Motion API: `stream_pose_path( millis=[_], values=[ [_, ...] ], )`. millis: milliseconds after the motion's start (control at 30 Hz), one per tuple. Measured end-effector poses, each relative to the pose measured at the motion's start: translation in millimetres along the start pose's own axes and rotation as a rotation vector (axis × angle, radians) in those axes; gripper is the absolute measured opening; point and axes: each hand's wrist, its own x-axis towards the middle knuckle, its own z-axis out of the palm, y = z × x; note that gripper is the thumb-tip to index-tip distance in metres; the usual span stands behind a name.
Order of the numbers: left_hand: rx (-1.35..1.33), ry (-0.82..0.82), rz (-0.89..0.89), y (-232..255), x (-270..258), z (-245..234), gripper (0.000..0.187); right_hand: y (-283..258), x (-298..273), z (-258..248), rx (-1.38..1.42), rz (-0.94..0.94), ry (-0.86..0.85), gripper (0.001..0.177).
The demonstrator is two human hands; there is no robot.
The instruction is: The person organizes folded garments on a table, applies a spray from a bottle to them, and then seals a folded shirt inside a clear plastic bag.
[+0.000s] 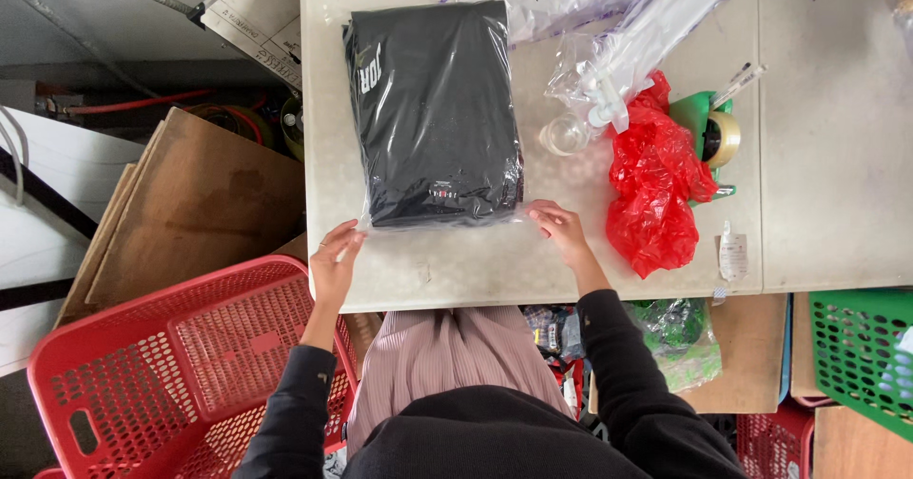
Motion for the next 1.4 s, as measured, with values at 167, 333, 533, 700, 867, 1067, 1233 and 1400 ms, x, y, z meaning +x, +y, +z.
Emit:
stream_pose_path(
  millis=[167, 333, 533, 700, 867, 1067, 1233, 1400],
  values=[
    [-0.289, 0.194, -0.378, -24.6, 7.0, -5.9, 0.022, 13.9, -4.3, 7.9, 0.321, 0.202, 0.156, 0.009],
    [-0.099, 0.093, -0.292, -21.6, 6.3, -18.6, 0.016, 8.0, -12.3, 7.8, 0.316, 0.247, 0.188, 0.012],
    [0.007, -0.033, -0.224, -2.4, -8.3, 13.6, 0.025, -2.7, -18.4, 9.4, 0.241, 0.199, 0.242, 0.016],
    [-0.128, 0.128, -0.324, -7.1, 0.4, 21.9, 0.013, 6.5, -9.6, 11.9, 0.275, 0.194, 0.314, 0.012],
    [-0.005, 0.081, -0.719, 29.7, 12.8, 11.1, 0.014, 32.2, 2.1, 16.3, 0.349, 0.202, 0.463, 0.014],
    [-0.096, 0.249, -0.922, -19.9, 20.2, 36.6, 0.013, 27.0, 0.4, 36.5, 0.465, 0.302, 0.637, 0.017],
    [0.304, 0.422, -0.607, -16.0, 17.9, 30.1, 0.025, 36.9, 11.9, 35.5, 0.557, 0.315, 0.67, 0.016],
    [0.488, 0.27, 0.377, 32.3, 9.3, 66.7, 0.021, 34.1, 11.6, 33.9, 0.542, 0.349, 0.652, 0.016]
  ],
)
